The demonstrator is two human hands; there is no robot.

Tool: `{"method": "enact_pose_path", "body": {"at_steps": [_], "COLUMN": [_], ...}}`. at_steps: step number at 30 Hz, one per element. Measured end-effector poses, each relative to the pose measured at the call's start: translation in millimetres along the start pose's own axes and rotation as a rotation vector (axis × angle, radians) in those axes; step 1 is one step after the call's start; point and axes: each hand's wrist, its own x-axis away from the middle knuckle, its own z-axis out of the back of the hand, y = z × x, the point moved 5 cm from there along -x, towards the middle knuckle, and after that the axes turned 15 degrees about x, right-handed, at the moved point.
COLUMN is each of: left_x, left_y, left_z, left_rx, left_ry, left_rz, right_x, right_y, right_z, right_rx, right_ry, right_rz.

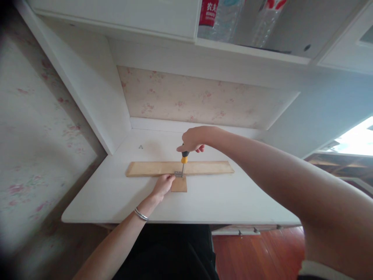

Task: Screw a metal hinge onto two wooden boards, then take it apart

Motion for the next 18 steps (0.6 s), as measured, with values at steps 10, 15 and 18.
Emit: {"method": "enact_pose_path", "body": {"at_steps": [10,15,18], "left_x": [0.2,0.4,0.0], "left_y": [-3.3,-2.5,-5.0], "left_z": [-0.1,-0.3,-0.7], "left_rx": [0.042,0.053,0.062], "left_ry": [-0.013,-0.025,-0.027], "left_rz": [0.035,0.010,0.026], "right_x": [1.4,0.6,-2.0], "right_y": [-0.6,-1.9,1.8], "right_z": [5.4,8.5,5.2], "right_rx": [-0.033,-0.060,-0.105], "right_ry": [-0.052,0.002,-0.029], "right_rz": [-0.030,0.073,0.039]}}
